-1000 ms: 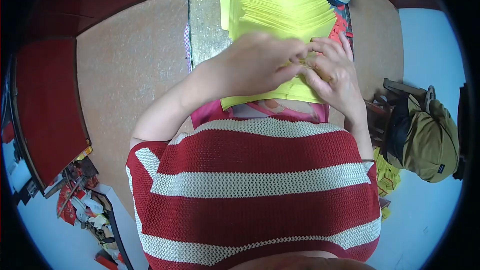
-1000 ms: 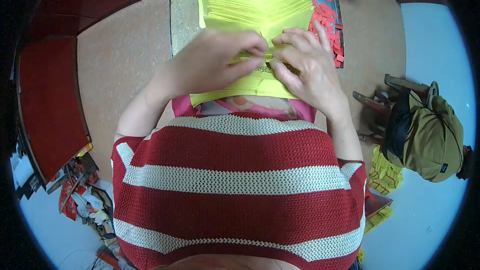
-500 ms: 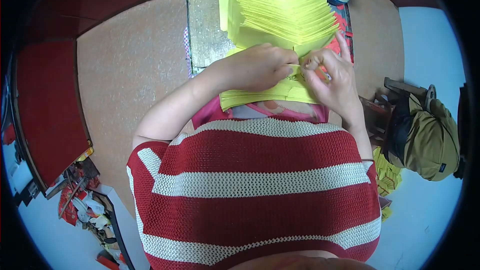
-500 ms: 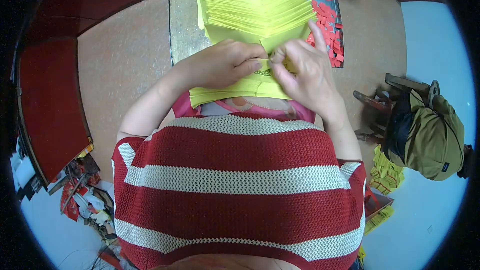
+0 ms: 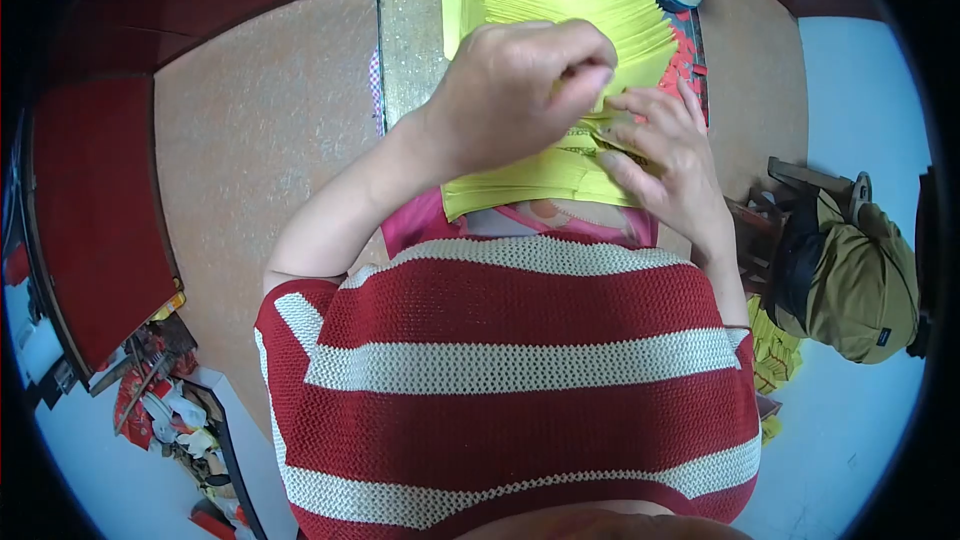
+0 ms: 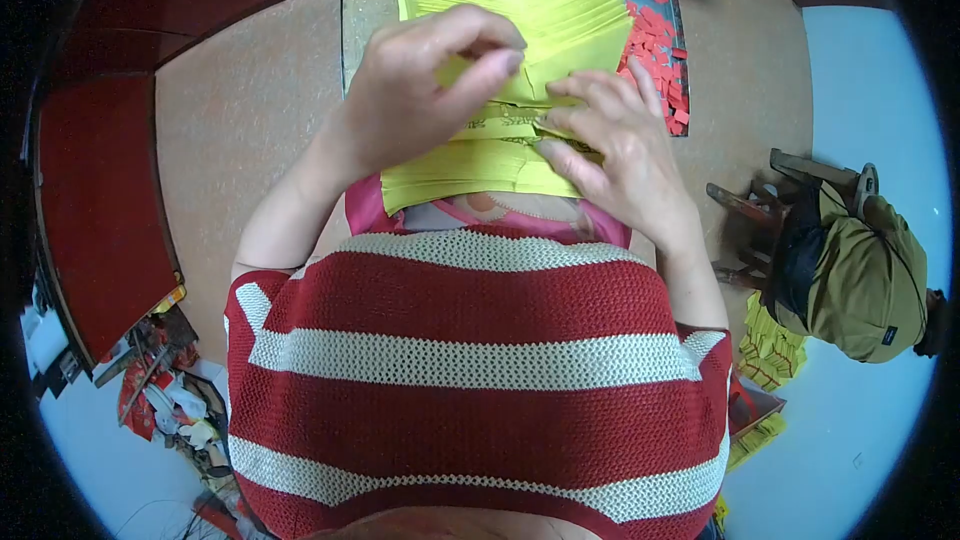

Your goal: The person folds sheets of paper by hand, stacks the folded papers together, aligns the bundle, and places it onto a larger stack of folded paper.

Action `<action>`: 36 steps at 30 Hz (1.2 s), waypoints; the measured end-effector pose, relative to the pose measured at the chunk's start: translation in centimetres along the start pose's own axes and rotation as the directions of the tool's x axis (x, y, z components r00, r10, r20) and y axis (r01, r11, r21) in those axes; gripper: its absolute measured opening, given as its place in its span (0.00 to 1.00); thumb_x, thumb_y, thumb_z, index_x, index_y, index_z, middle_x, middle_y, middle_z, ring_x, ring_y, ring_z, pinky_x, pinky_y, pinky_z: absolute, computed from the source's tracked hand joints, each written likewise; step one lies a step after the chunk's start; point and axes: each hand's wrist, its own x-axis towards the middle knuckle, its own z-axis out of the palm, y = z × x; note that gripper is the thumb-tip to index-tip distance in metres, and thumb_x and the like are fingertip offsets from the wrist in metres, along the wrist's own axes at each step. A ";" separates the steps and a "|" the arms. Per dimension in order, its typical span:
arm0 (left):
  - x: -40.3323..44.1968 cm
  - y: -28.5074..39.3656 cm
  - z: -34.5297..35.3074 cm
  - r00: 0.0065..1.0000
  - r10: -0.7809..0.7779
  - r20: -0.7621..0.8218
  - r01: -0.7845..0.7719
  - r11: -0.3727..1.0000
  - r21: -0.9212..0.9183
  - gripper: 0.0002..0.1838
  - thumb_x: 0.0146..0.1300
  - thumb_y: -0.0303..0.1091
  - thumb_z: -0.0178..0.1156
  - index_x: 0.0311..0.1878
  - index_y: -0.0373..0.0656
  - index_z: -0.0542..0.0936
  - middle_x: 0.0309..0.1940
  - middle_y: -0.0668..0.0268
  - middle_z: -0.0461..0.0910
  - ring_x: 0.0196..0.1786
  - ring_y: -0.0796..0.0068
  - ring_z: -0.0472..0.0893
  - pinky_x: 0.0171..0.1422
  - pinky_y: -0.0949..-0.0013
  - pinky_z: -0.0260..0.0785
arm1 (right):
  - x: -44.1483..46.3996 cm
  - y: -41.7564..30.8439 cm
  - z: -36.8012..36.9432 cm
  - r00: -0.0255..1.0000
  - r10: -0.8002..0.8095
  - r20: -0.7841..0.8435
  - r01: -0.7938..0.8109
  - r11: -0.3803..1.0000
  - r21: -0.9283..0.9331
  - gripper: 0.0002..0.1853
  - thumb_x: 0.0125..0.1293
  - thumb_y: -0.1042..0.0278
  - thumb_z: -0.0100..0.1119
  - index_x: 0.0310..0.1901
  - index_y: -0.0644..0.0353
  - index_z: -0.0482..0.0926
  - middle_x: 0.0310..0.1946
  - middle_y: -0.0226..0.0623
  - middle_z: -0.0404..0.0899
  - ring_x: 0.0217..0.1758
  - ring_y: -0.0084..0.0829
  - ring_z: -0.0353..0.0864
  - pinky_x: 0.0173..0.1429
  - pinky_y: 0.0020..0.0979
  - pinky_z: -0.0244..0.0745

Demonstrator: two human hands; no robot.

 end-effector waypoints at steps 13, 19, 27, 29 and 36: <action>-1.1 -1.5 2.0 0.749 -0.190 0.635 0.274 0.961 -0.036 0.17 0.73 0.36 0.51 0.55 0.37 0.79 0.40 0.48 0.84 0.45 0.48 0.83 0.54 0.52 0.73 | -0.2 -0.4 -0.4 0.997 0.059 0.047 -0.061 0.997 0.040 0.08 0.56 0.72 0.67 0.28 0.56 0.75 0.26 0.29 0.77 0.41 0.31 0.82 0.78 0.55 0.50; -1.6 -1.8 2.8 0.828 -0.076 0.556 0.121 0.992 -0.045 0.15 0.72 0.36 0.52 0.52 0.36 0.79 0.36 0.48 0.83 0.42 0.48 0.83 0.51 0.51 0.73 | 1.2 0.3 1.1 0.980 0.018 -0.200 0.009 0.991 0.132 0.08 0.56 0.72 0.67 0.30 0.56 0.75 0.24 0.27 0.78 0.32 0.31 0.83 0.78 0.54 0.51; 0.7 -0.8 0.4 0.913 -0.137 0.384 0.192 0.976 -0.108 0.11 0.68 0.33 0.57 0.44 0.35 0.82 0.32 0.54 0.84 0.34 0.61 0.85 0.44 0.63 0.76 | 0.7 2.2 0.1 0.976 0.084 -0.203 -0.107 0.989 -0.105 0.34 0.56 0.66 0.69 0.65 0.59 0.70 0.63 0.45 0.73 0.69 0.44 0.69 0.80 0.53 0.47; 1.3 -1.3 -0.7 0.954 -0.248 0.167 0.287 0.916 -0.280 0.11 0.69 0.34 0.60 0.44 0.35 0.83 0.29 0.64 0.85 0.33 0.76 0.83 0.44 0.72 0.76 | 0.8 3.0 0.6 0.978 0.149 -0.145 -0.156 0.987 -0.038 0.43 0.54 0.65 0.70 0.72 0.62 0.62 0.70 0.48 0.66 0.74 0.48 0.63 0.80 0.50 0.49; 2.6 -13.9 -1.9 0.763 -0.565 -0.314 0.480 0.821 -0.310 0.14 0.73 0.35 0.56 0.51 0.33 0.80 0.41 0.63 0.84 0.44 0.78 0.81 0.52 0.73 0.73 | 4.0 8.2 2.2 0.793 0.504 -0.343 -0.100 0.663 0.742 0.37 0.69 0.66 0.61 0.74 0.69 0.57 0.72 0.55 0.63 0.77 0.43 0.60 0.77 0.41 0.57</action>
